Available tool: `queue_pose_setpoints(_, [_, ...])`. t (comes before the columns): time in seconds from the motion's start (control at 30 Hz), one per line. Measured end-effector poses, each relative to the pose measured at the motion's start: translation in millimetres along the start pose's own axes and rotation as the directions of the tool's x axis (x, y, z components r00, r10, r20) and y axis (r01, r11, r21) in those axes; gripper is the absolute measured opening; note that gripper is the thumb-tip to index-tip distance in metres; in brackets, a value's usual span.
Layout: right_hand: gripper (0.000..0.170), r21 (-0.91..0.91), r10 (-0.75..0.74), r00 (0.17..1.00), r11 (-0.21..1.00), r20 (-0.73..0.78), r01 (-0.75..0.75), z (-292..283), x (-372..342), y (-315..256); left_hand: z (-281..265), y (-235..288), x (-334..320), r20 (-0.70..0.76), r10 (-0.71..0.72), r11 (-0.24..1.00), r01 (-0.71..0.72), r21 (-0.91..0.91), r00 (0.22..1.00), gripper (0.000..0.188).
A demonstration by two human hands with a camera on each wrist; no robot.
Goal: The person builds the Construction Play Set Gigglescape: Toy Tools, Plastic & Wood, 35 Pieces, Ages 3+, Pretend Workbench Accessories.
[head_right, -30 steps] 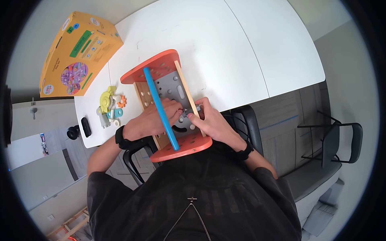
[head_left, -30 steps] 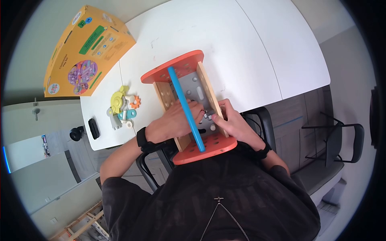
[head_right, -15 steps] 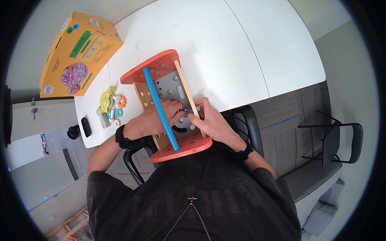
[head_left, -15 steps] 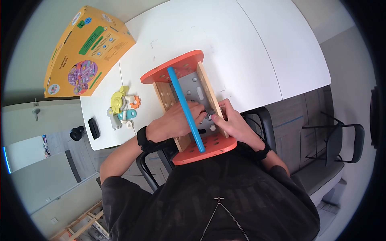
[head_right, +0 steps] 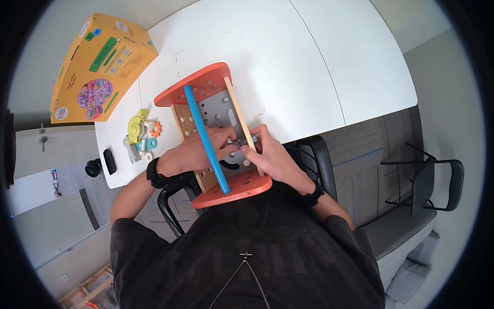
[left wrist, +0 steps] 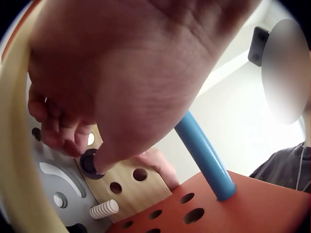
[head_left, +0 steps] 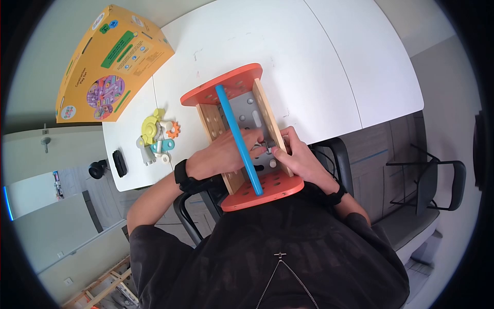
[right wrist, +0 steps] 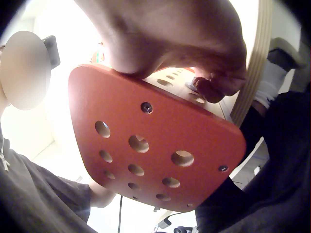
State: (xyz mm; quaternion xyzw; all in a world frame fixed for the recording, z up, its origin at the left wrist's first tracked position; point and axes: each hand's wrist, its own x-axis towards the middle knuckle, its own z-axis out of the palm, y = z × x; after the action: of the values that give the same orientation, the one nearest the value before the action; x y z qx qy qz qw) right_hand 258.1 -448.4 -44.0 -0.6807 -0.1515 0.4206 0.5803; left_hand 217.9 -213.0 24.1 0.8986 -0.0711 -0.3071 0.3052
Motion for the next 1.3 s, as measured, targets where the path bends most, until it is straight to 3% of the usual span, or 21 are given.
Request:
queue_pose_setpoints(0.1, [0.05, 0.005, -0.008, 1.0, 1.0, -0.002, 0.008, 0, -1, -3, 3, 2, -3, -0.065, -0.028, 0.998, 0.025, -0.055, 0.998, 0.035])
queue_pose_setpoints(0.2, [0.05, 0.002, -0.009, 1.0, 1.0, -0.002, 0.009, 0, -1, -3, 6, -4, 3, -0.001, -0.044, 0.999, 0.044, -0.023, 0.999, 0.039])
queue_pose_setpoints(0.3, [0.049, -0.002, -0.007, 1.0, 1.0, 0.004, 0.007, 0, -1, -1, 16, -19, 7, -0.009, 0.094, 0.993, -0.093, 0.074, 0.996, 0.041])
queue_pose_setpoints(0.4, [0.049, -0.002, -0.007, 1.0, 1.0, 0.005, 0.007, 0, -1, -2, -4, 7, -4, 0.048, -0.064, 0.993, 0.068, -0.1, 0.997, 0.037])
queue_pose_setpoints(0.5, [0.049, 0.004, -0.008, 1.0, 1.0, 0.003, 0.008, 0, -2, -5, 6, 0, -4, -0.076, -0.025, 0.993, 0.016, -0.115, 0.997, 0.036])
queue_pose_setpoints(0.6, [0.049, -0.018, -0.005, 1.0, 1.0, -0.002, 0.005, 0, -1, -5, 2, -2, 4, 0.096, -0.133, 0.989, 0.139, -0.058, 0.986, 0.042])
queue_pose_setpoints(0.7, [0.049, -0.018, -0.002, 1.0, 1.0, 0.0, 0.002, 0, -1, -3, 4, -8, 9, 0.136, -0.059, 0.998, 0.061, -0.006, 0.989, 0.044])
queue_pose_setpoints(0.8, [0.049, -0.017, -0.002, 1.0, 1.0, 0.0, 0.002, 0, -1, -3, -18, 21, -3, 0.227, -0.221, 0.949, 0.263, -0.176, 0.949, 0.039])
queue_pose_setpoints(0.9, [0.049, -0.014, -0.001, 1.0, 1.0, 0.002, 0.001, 0, -1, -5, -9, 13, -1, 0.115, -0.166, 0.971, 0.183, -0.155, 0.979, 0.04])
queue_pose_setpoints(1.0, [0.049, -0.021, 0.004, 1.0, 1.0, 0.001, -0.004, 0, -1, -6, -11, 7, 4, 0.22, -0.166, 0.959, 0.209, -0.19, 0.961, 0.047])
queue_pose_setpoints(1.07, [0.049, -0.028, -0.004, 1.0, 1.0, -0.002, 0.004, 0, -1, -4, 5, -11, 11, 0.144, -0.092, 0.987, 0.109, -0.114, 0.985, 0.049])
queue_pose_setpoints(1.3, [0.048, 0.004, -0.008, 1.0, 1.0, 0.004, 0.008, 0, -1, -4, 2, 7, 0, -0.001, -0.109, 0.988, 0.108, -0.108, 0.994, 0.041])
